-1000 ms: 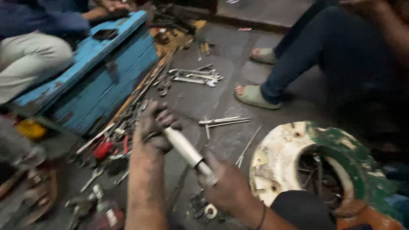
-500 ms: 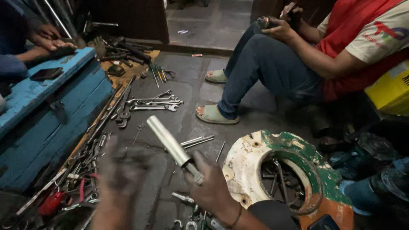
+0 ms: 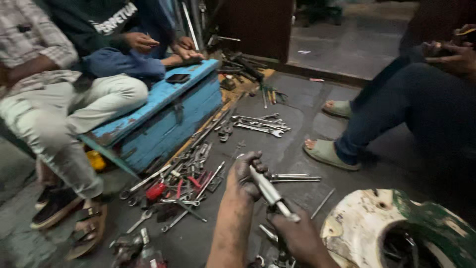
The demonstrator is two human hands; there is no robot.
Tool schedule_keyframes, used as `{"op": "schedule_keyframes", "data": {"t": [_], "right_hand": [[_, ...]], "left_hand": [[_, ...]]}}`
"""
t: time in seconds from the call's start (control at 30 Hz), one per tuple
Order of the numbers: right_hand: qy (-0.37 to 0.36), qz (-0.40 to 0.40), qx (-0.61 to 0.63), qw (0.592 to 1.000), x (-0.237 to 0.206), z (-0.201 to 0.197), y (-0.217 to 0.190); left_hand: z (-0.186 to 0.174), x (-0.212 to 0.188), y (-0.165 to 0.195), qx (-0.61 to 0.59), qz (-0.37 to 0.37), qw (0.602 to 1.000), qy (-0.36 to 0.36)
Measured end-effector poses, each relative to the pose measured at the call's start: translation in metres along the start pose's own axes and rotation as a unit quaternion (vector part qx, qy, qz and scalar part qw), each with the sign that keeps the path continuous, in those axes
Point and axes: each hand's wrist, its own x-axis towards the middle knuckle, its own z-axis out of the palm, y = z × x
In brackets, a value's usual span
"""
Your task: The person assembles small metal components into a cylindrical housing using a wrench and other hand tools. They repeatedly tighten and adjust the parts while seated on the floor among scattered tools.
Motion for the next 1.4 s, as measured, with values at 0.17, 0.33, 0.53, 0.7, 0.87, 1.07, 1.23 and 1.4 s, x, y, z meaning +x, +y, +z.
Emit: {"op": "schedule_keyframes", "data": {"t": [0.17, 0.33, 0.53, 0.7, 0.87, 1.07, 1.23, 1.4], "right_hand": [[-0.139, 0.183, 0.421, 0.878, -0.011, -0.016, 0.003], [0.109, 0.004, -0.01, 0.994, -0.022, -0.012, 0.015], [0.182, -0.195, -0.545, 0.795, -0.015, -0.013, -0.024], [0.144, -0.095, -0.515, 0.84, -0.016, 0.014, -0.045], [0.001, 0.032, -0.046, 0.998, -0.023, 0.017, -0.024], [-0.209, 0.204, 0.42, 0.859, -0.039, -0.001, -0.001], [0.021, -0.011, -0.116, 0.993, -0.054, -0.001, -0.004], [0.136, -0.191, -0.509, 0.828, -0.049, 0.01, -0.024]], "left_hand": [[0.021, -0.045, 0.014, -0.023, 0.083, 0.993, -0.081], [0.042, -0.07, -0.015, -0.056, 0.113, 0.987, -0.104], [0.054, -0.067, -0.059, 0.094, 0.126, 0.988, 0.01], [0.039, -0.061, -0.05, 0.063, 0.059, 0.996, 0.024], [0.023, -0.061, -0.022, 0.026, -0.039, 0.997, -0.056], [0.023, -0.088, 0.01, -0.015, 0.028, 0.977, -0.212], [0.022, -0.097, 0.029, 0.013, 0.055, 0.957, -0.285], [0.036, -0.098, -0.011, 0.049, 0.194, 0.98, 0.016]]}}
